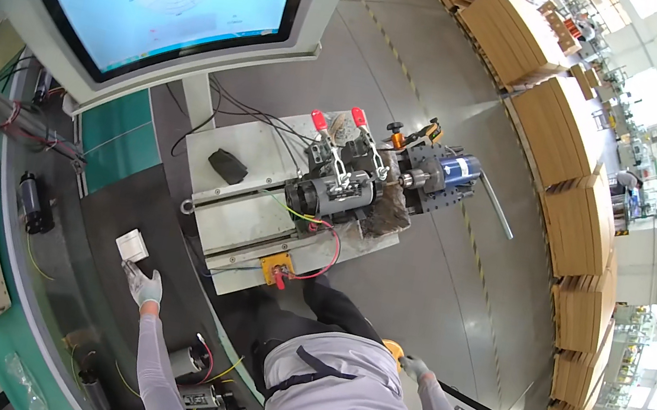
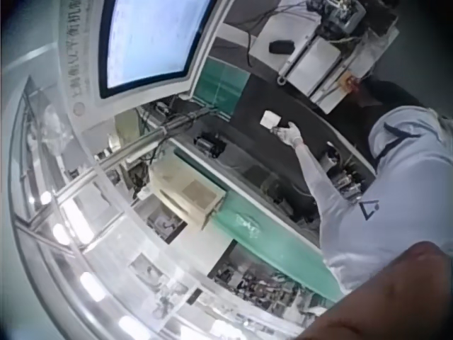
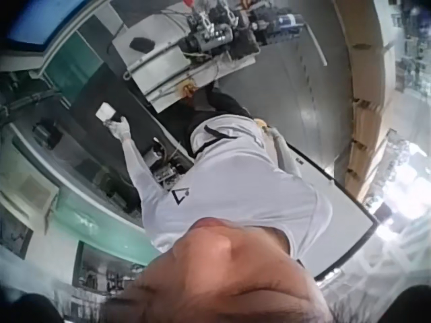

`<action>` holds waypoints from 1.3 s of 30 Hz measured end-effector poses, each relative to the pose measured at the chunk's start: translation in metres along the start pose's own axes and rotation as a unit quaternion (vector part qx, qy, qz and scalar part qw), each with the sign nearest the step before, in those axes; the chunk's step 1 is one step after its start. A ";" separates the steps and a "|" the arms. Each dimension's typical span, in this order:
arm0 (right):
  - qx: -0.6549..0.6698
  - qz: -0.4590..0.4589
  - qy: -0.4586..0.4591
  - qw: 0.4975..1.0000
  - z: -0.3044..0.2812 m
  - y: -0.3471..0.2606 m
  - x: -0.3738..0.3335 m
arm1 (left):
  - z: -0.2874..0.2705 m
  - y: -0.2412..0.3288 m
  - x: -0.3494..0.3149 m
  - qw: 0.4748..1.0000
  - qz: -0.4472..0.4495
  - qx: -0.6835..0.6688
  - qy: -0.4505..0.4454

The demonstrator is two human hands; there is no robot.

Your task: The person balances electric motors by loading each motor into a machine fixture, attaching wire leads, pressing the control buttons, pulling a drill lever, and placing the finished motors onto the table.

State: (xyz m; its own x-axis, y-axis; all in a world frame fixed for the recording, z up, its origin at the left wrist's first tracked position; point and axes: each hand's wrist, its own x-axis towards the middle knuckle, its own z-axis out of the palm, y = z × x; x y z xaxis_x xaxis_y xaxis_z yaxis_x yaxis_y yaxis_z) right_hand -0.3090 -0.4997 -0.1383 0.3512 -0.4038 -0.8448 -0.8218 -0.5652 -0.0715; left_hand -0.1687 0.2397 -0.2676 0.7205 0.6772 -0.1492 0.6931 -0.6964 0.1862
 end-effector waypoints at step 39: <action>-0.073 -0.326 -0.181 0.925 0.020 -0.245 0.154 | 0.050 0.073 -0.274 0.983 -0.061 -0.127 -0.122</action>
State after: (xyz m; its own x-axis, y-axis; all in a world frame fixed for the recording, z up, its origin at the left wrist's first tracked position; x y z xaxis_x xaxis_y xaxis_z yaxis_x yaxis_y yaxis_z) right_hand -0.0628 -0.4093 -0.2613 0.5563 0.3096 -0.7711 -0.4089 -0.7059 -0.5784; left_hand -0.3145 -0.0090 -0.2617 0.6382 0.6531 -0.4076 0.7687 -0.5117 0.3837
